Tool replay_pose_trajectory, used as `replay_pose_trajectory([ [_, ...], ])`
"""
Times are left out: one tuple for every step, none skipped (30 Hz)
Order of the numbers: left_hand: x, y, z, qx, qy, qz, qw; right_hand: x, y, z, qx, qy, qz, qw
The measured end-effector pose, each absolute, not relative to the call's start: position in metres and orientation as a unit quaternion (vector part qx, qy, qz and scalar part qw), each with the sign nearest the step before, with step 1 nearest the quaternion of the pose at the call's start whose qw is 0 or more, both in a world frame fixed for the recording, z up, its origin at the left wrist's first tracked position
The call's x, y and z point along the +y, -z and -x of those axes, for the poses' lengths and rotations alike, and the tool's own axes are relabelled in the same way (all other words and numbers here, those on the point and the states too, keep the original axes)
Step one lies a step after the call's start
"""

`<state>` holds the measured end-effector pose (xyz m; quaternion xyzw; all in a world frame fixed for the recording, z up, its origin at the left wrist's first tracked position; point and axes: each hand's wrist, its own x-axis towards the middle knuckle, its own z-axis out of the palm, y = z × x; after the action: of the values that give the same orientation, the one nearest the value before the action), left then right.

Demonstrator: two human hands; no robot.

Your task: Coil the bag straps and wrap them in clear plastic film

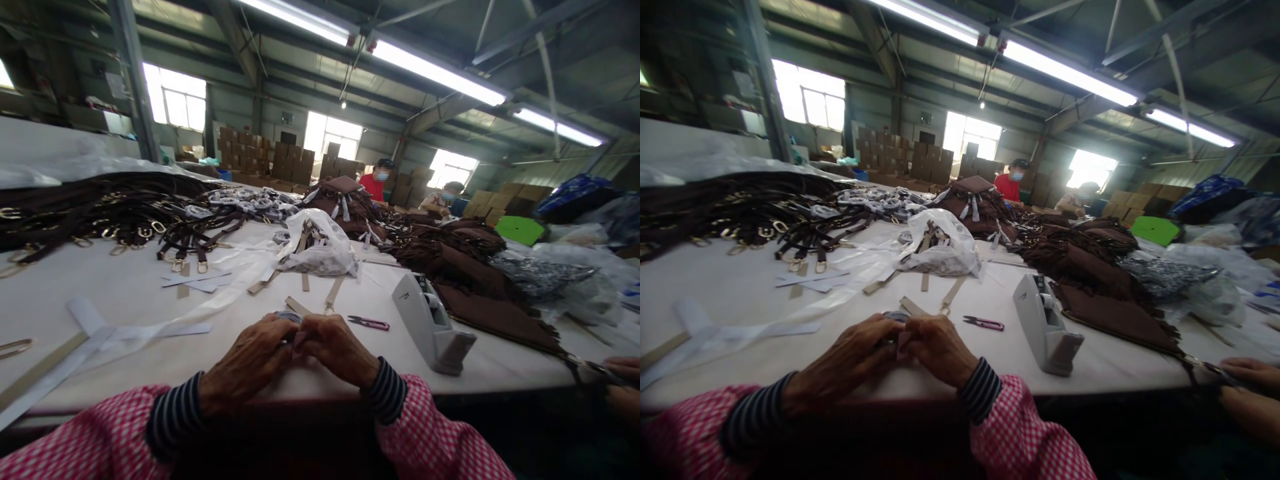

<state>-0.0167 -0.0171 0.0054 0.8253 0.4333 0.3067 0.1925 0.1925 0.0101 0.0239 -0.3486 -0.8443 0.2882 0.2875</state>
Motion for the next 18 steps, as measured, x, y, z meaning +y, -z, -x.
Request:
replay_pose_trajectory([
  [-0.017,-0.007,0.016,0.449,-0.324,-0.805,0.212,0.011,-0.025,-0.191,-0.837,-0.299,0.359,0.285],
  [-0.016,-0.008,0.014,0.462,-0.342,-0.784,0.234,0.012,-0.027,-0.190,-0.829,-0.310,0.369,0.282],
  [-0.015,-0.009,0.013,0.471,-0.358,-0.764,0.258,0.014,-0.028,-0.190,-0.823,-0.322,0.378,0.277],
  [-0.015,-0.009,0.011,0.473,-0.373,-0.746,0.285,0.016,-0.029,-0.190,-0.818,-0.336,0.383,0.269],
  [-0.015,-0.009,0.009,0.470,-0.388,-0.729,0.313,0.020,-0.030,-0.190,-0.812,-0.355,0.385,0.257],
  [-0.015,-0.008,0.007,0.463,-0.405,-0.711,0.340,0.024,-0.030,-0.190,-0.805,-0.381,0.386,0.240],
  [-0.015,-0.007,0.005,0.456,-0.425,-0.693,0.362,0.029,-0.031,-0.190,-0.798,-0.408,0.384,0.221],
  [-0.015,-0.005,0.004,0.451,-0.446,-0.676,0.376,0.035,-0.031,-0.189,-0.792,-0.434,0.381,0.200],
  [-0.015,-0.002,0.002,0.448,-0.466,-0.661,0.382,0.041,-0.031,-0.189,-0.787,-0.454,0.377,0.179],
  [-0.015,0.000,0.001,0.448,-0.483,-0.650,0.379,0.047,-0.031,-0.188,-0.784,-0.469,0.374,0.160],
  [-0.014,0.003,0.000,0.450,-0.495,-0.645,0.369,0.053,-0.032,-0.186,-0.783,-0.479,0.372,0.142],
  [-0.014,0.005,-0.001,0.453,-0.503,-0.646,0.352,0.059,-0.032,-0.184,-0.782,-0.484,0.371,0.128],
  [-0.013,0.007,-0.001,0.454,-0.507,-0.653,0.333,0.064,-0.033,-0.183,-0.781,-0.489,0.371,0.116],
  [-0.012,0.008,0.000,0.453,-0.507,-0.662,0.314,0.068,-0.034,-0.181,-0.779,-0.494,0.372,0.106],
  [-0.012,0.009,0.001,0.453,-0.505,-0.674,0.292,0.072,-0.034,-0.179,-0.776,-0.498,0.373,0.098],
  [-0.012,0.009,0.003,0.456,-0.499,-0.687,0.267,0.074,-0.034,-0.178,-0.774,-0.502,0.374,0.094],
  [-0.012,0.009,0.006,0.465,-0.488,-0.700,0.236,0.075,-0.034,-0.177,-0.772,-0.505,0.375,0.093],
  [-0.012,0.008,0.009,0.480,-0.472,-0.713,0.198,0.076,-0.033,-0.176,-0.770,-0.507,0.376,0.094],
])
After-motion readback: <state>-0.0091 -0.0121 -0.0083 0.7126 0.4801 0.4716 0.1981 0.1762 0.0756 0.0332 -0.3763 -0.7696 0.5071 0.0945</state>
